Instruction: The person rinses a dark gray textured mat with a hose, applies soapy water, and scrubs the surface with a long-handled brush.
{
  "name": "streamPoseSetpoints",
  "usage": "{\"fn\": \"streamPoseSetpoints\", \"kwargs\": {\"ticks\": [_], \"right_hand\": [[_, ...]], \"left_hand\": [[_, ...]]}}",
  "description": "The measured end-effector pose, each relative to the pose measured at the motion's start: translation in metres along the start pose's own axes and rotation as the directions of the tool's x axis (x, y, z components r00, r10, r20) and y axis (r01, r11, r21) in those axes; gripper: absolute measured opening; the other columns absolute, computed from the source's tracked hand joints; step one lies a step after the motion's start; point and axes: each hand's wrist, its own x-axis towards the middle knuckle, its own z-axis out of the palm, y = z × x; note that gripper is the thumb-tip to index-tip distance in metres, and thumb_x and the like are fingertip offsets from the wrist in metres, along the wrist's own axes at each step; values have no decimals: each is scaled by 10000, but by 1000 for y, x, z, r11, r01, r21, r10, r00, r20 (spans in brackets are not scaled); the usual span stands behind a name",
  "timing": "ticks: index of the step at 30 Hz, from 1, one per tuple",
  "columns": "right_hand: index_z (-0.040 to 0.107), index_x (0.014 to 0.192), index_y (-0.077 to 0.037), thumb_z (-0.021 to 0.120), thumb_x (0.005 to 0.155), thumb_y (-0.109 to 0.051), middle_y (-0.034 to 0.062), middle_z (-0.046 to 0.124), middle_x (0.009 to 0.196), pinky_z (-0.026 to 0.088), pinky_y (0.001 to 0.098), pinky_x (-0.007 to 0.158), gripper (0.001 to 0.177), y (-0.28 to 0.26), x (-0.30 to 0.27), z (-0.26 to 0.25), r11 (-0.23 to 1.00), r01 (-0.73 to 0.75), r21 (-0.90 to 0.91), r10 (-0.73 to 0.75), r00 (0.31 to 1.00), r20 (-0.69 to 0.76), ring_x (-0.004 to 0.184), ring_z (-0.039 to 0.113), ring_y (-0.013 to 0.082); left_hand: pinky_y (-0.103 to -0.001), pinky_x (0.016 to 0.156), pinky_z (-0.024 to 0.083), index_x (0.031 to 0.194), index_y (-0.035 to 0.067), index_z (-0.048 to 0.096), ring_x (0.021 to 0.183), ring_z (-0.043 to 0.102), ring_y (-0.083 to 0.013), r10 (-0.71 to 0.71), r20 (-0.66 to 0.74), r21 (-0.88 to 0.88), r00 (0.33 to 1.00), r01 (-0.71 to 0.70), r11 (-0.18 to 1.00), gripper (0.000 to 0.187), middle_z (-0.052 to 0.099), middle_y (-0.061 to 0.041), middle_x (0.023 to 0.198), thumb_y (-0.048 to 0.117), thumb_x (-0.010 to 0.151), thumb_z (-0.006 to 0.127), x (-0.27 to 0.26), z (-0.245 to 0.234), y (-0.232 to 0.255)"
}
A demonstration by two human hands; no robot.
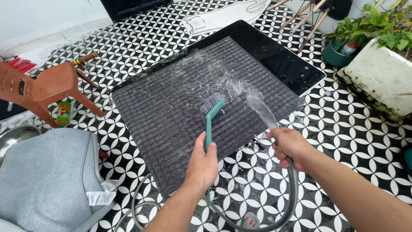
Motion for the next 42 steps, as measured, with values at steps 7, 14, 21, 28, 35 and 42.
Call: {"fn": "streamPoseSetpoints", "kwargs": {"ticks": [7,14,21,28,35,42], "right_hand": [[595,1123,-4,456,1036,-322,53,439,792,286,330,376,358,2,34,-111,997,-78,-17,77,997,-32,463,312,128],[616,1086,-18,465,1012,-357,46,476,749,342,328,340,379,-43,44,-132,992,-10,-128,12,1000,14,417,341,126],[624,1079,-6,469,1018,-387,58,497,736,345,330,322,416,-109,98,-115,971,121,-208,-89,984,155,376,384,140],[620,1071,-37,468,1023,-418,54,480,742,354,318,351,413,-122,162,-129,970,23,-243,61,941,333,446,382,120],[628,1060,-43,477,1017,-414,36,468,726,326,313,348,403,-160,223,-170,877,154,-454,114,853,509,437,353,113],[640,1087,-26,485,1011,-416,37,472,725,324,323,349,426,-175,243,-230,789,197,-582,174,837,519,410,357,120]], "left_hand": [[-439,1117,429,1516,269,432,1321,580,-314,14,120,138,993,-31,990,567,623,-122,1405,487,993,398,27,80,55],[-455,1089,447,1420,226,535,1299,593,-312,69,153,253,986,-106,962,533,635,-104,1377,510,993,389,70,127,79],[-500,1009,469,1396,209,546,1203,613,-368,52,-49,244,997,-38,969,495,663,-139,1281,484,1009,405,143,144,81],[-328,431,408,1201,129,544,492,444,-127,-234,117,-593,965,257,763,377,506,-6,714,413,1043,354,180,142,103],[-294,443,398,1102,132,579,505,445,-107,-184,144,-721,972,231,653,453,503,38,698,555,1013,443,202,245,175],[-367,519,490,972,98,609,553,550,-187,-315,28,-885,949,170,433,518,565,-22,725,567,992,393,229,302,193]]}}
